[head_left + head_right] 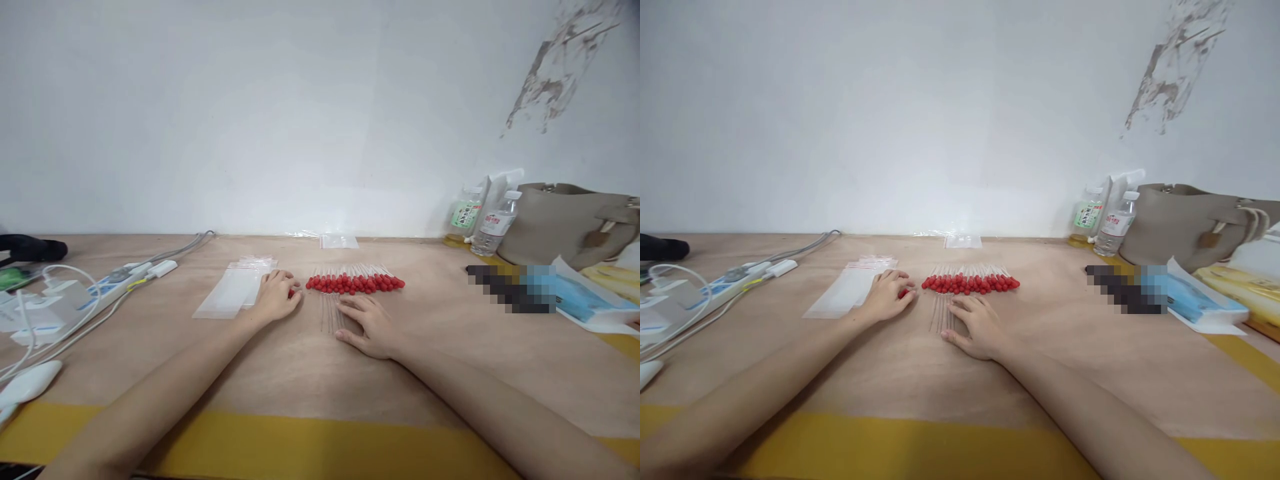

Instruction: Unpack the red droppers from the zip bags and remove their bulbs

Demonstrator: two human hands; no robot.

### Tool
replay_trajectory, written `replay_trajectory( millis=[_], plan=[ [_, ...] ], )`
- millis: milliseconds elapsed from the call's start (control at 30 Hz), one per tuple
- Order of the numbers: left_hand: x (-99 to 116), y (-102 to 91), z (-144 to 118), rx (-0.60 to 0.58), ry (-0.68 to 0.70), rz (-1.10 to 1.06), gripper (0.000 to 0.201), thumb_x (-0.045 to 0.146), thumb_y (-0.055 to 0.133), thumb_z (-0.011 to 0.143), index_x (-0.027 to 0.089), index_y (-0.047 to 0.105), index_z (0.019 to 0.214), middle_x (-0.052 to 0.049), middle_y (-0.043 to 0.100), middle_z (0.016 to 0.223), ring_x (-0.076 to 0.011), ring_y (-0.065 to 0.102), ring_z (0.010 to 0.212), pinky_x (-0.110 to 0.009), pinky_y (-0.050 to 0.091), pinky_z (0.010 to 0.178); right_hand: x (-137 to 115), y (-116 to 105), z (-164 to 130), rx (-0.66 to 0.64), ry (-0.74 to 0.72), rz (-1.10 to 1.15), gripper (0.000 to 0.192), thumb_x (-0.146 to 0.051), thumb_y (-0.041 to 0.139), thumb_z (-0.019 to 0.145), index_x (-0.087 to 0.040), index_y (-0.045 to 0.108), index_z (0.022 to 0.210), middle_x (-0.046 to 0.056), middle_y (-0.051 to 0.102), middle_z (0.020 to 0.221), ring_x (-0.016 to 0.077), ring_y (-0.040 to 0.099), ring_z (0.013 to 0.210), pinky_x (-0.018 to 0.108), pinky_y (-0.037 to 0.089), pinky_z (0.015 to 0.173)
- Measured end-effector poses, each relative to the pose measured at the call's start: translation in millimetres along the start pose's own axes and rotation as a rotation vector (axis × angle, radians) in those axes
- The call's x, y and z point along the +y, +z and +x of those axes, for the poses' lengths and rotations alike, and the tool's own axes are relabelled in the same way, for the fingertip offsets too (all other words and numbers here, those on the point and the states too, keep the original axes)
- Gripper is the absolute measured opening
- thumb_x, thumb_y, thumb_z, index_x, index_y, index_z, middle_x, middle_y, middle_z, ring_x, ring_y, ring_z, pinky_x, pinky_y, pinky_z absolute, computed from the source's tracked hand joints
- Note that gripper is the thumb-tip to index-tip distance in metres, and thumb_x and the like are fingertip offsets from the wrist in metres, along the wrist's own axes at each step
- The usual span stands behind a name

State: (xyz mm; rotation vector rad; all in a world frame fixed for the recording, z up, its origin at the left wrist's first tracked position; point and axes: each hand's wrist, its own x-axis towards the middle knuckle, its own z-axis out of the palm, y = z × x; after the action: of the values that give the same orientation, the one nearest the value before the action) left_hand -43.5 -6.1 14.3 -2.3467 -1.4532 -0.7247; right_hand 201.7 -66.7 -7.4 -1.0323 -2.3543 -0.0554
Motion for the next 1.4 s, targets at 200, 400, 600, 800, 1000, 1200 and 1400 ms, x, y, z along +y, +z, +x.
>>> replay_trajectory(
  millis=[200, 400, 600, 800, 1000, 1200, 1400],
  plan=[
    [7.5, 12.0, 30.4, -0.177, -0.153, -0.007, 0.020, 0.036, 0.054, 0.070, 0.024, 0.069, 0.077, -0.007, 0.059, 0.102, -0.0271, 0.047, 0.102, -0.047, 0.027, 0.091, 5.1, 2.6, -3.4, -0.090, -0.005, 0.056, 0.058, -0.052, 0.042, 0.081, -0.016, 0.043, 0.126, 0.011, 0.042, 0.131, 0.0241, 0.037, 0.120, 0.042, 0.032, 0.099],
    [12.9, 16.7, 38.7, -0.156, -0.234, 0.002, 0.015, 0.032, 0.057, 0.064, 0.023, 0.069, 0.066, -0.006, 0.062, 0.096, -0.0264, 0.049, 0.097, -0.044, 0.029, 0.088, 5.5, 2.6, -2.1, -0.108, -0.003, 0.077, 0.058, -0.053, 0.041, 0.081, -0.017, 0.043, 0.127, 0.011, 0.043, 0.130, 0.0251, 0.037, 0.121, 0.042, 0.032, 0.099],
    [7.7, 3.4, 28.2, -0.025, -0.325, -0.023, 0.020, 0.033, 0.051, 0.072, 0.020, 0.066, 0.073, -0.006, 0.061, 0.100, -0.0259, 0.048, 0.100, -0.043, 0.031, 0.086, 5.2, 2.8, -3.3, -0.106, 0.014, 0.077, 0.059, -0.053, 0.040, 0.081, -0.018, 0.039, 0.130, 0.011, 0.041, 0.132, 0.0248, 0.036, 0.121, 0.043, 0.032, 0.099],
    [10.8, -11.6, -13.5, 0.129, 0.023, -0.160, 0.014, 0.023, 0.049, 0.077, 0.020, 0.060, 0.085, -0.004, 0.062, 0.093, -0.0205, 0.052, 0.093, -0.039, 0.033, 0.087, 9.5, 9.6, -2.2, 0.113, 0.071, 0.062, 0.062, -0.045, 0.045, 0.081, -0.018, 0.028, 0.134, 0.012, 0.032, 0.137, 0.0246, 0.033, 0.123, 0.043, 0.035, 0.098],
    [28.1, -11.6, -38.3, 0.054, 0.296, -0.321, 0.017, 0.019, 0.046, 0.081, 0.020, 0.056, 0.094, -0.004, 0.062, 0.094, -0.0178, 0.054, 0.092, -0.036, 0.037, 0.086, 12.8, 10.4, -0.5, 0.268, -0.006, -0.030, 0.048, -0.032, 0.042, 0.085, -0.019, 0.035, 0.131, 0.009, 0.042, 0.131, 0.0206, 0.036, 0.122, 0.040, 0.035, 0.099],
    [35.4, -7.5, -37.7, 0.076, 0.422, -0.349, 0.018, 0.015, 0.045, 0.082, 0.019, 0.055, 0.096, -0.004, 0.063, 0.093, -0.0172, 0.054, 0.094, -0.038, 0.036, 0.091, 10.4, 12.0, 1.0, 0.194, -0.067, -0.113, 0.033, -0.035, 0.045, 0.085, -0.022, 0.054, 0.115, 0.003, 0.057, 0.117, 0.0217, 0.041, 0.118, 0.043, 0.032, 0.099],
    [39.0, -7.2, -35.3, 0.097, 0.407, -0.335, 0.027, 0.019, 0.048, 0.081, 0.020, 0.053, 0.107, -0.006, 0.059, 0.109, -0.0190, 0.049, 0.105, -0.039, 0.036, 0.093, 8.0, 13.7, 4.2, 0.192, -0.100, -0.055, 0.024, -0.030, 0.045, 0.086, -0.022, 0.061, 0.103, 0.002, 0.066, 0.100, 0.0177, 0.048, 0.112, 0.038, 0.035, 0.097]
  ],
)
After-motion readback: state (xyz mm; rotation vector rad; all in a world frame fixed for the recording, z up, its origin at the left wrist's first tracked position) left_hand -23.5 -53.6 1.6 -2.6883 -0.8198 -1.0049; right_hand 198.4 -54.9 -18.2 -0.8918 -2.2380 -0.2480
